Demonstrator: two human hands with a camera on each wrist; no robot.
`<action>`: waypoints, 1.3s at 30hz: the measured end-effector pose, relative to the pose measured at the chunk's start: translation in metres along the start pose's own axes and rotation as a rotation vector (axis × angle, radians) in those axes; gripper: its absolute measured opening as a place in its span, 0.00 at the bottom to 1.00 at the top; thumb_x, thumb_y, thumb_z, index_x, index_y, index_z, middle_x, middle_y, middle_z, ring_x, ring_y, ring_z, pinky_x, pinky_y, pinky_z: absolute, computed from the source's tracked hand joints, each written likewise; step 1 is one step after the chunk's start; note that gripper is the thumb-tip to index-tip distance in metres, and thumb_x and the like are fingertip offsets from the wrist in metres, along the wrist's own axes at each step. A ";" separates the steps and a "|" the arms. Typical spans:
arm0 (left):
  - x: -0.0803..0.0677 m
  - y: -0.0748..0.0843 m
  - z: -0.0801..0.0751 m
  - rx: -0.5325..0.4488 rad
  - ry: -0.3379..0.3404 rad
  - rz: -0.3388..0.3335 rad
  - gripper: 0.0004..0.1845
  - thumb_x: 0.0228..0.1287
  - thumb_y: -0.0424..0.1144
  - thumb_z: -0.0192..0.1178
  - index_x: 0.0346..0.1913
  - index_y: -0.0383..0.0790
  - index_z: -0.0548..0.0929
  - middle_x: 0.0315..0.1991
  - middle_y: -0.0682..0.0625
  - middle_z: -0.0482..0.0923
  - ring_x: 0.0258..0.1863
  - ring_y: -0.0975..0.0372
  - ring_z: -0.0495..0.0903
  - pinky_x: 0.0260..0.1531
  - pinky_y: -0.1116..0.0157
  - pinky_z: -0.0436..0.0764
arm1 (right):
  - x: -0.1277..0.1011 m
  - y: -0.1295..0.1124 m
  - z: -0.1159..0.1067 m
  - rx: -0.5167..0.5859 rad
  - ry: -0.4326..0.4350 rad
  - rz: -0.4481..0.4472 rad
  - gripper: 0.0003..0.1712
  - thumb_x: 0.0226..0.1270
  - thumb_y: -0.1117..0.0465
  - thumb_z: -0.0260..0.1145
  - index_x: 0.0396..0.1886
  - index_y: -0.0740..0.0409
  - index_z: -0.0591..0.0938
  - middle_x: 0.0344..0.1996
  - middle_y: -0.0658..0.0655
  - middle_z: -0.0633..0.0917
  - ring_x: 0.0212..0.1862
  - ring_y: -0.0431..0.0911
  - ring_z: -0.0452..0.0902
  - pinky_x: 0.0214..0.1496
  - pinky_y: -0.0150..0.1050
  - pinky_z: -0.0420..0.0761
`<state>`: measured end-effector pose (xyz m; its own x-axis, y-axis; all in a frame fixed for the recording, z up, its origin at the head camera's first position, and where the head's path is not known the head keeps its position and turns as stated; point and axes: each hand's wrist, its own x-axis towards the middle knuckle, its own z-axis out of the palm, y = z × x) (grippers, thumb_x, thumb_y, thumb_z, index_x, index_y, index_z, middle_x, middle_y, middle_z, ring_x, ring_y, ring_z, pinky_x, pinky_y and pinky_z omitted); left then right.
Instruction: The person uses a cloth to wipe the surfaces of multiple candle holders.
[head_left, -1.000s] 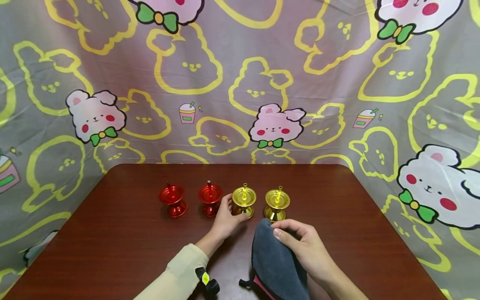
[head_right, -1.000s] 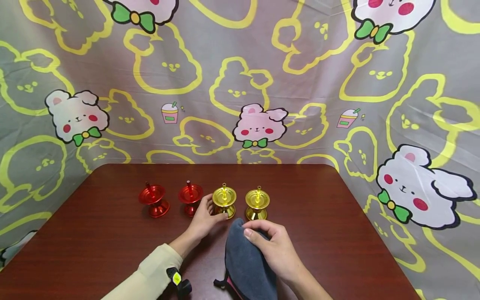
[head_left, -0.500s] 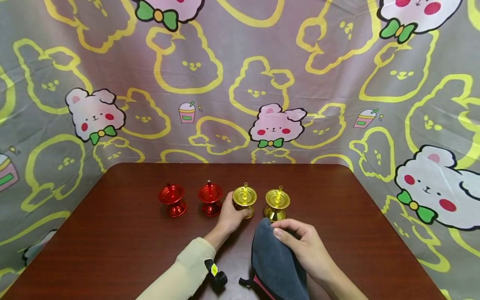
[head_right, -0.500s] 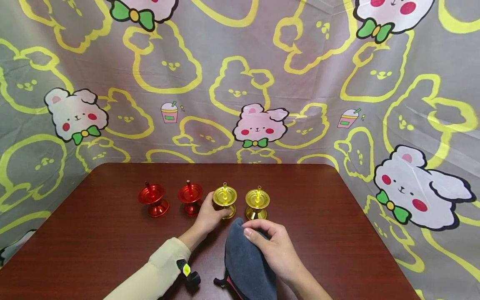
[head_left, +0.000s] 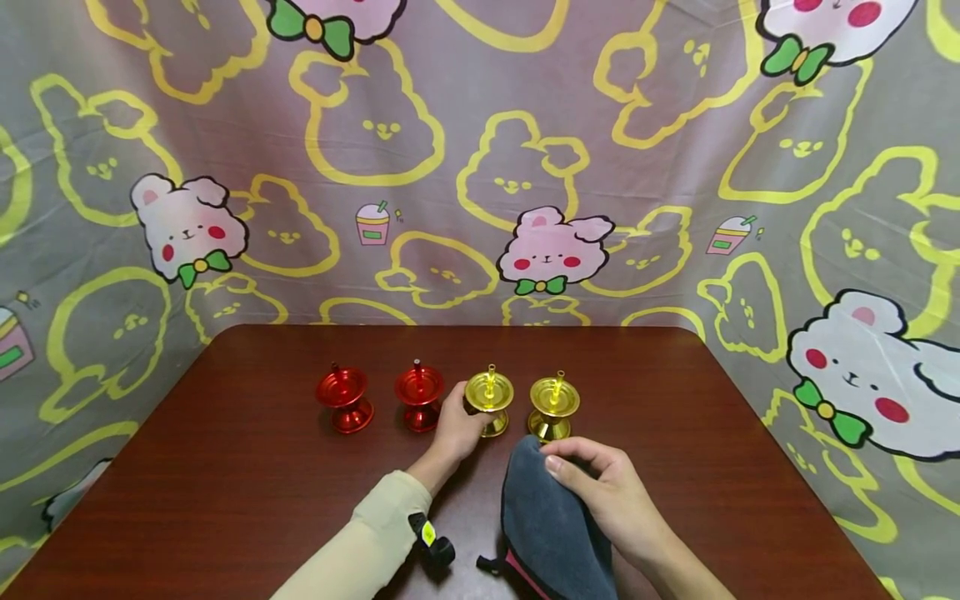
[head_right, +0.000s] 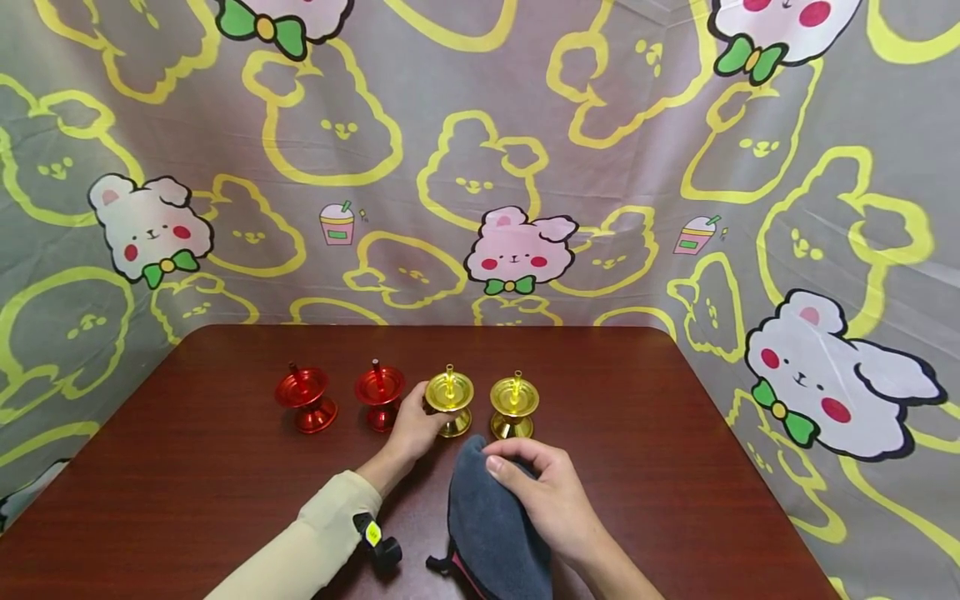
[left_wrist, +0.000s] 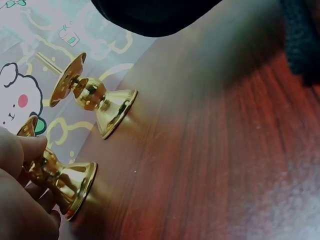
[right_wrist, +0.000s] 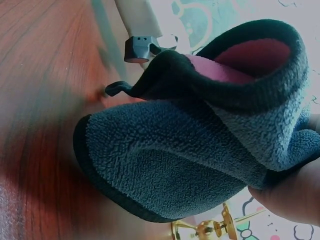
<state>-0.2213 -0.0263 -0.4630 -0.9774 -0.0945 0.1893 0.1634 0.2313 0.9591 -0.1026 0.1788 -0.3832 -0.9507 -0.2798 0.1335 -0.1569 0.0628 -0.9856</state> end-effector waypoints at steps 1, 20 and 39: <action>0.000 0.000 0.000 -0.003 0.001 0.000 0.25 0.47 0.19 0.70 0.52 0.29 0.78 0.48 0.38 0.81 0.54 0.47 0.77 0.59 0.48 0.73 | 0.000 0.000 0.000 -0.001 0.001 0.001 0.13 0.72 0.63 0.65 0.49 0.70 0.83 0.40 0.56 0.84 0.40 0.43 0.79 0.39 0.37 0.81; -0.014 0.003 -0.012 -0.024 -0.021 0.056 0.25 0.47 0.17 0.68 0.52 0.28 0.78 0.49 0.39 0.81 0.54 0.49 0.77 0.57 0.51 0.73 | 0.002 -0.001 0.000 -0.008 0.014 -0.024 0.13 0.72 0.64 0.65 0.49 0.70 0.83 0.42 0.56 0.85 0.41 0.43 0.80 0.40 0.37 0.82; -0.056 0.028 -0.040 -0.110 -0.213 0.167 0.22 0.55 0.22 0.64 0.54 0.34 0.81 0.47 0.46 0.83 0.50 0.57 0.78 0.54 0.61 0.75 | 0.017 -0.010 -0.005 -0.061 0.087 -0.049 0.14 0.72 0.62 0.66 0.52 0.67 0.84 0.46 0.56 0.86 0.44 0.43 0.81 0.43 0.36 0.82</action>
<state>-0.1571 -0.0532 -0.4385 -0.9399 0.1442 0.3095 0.3270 0.1193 0.9375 -0.1190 0.1784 -0.3703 -0.9607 -0.1998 0.1928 -0.2175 0.1102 -0.9698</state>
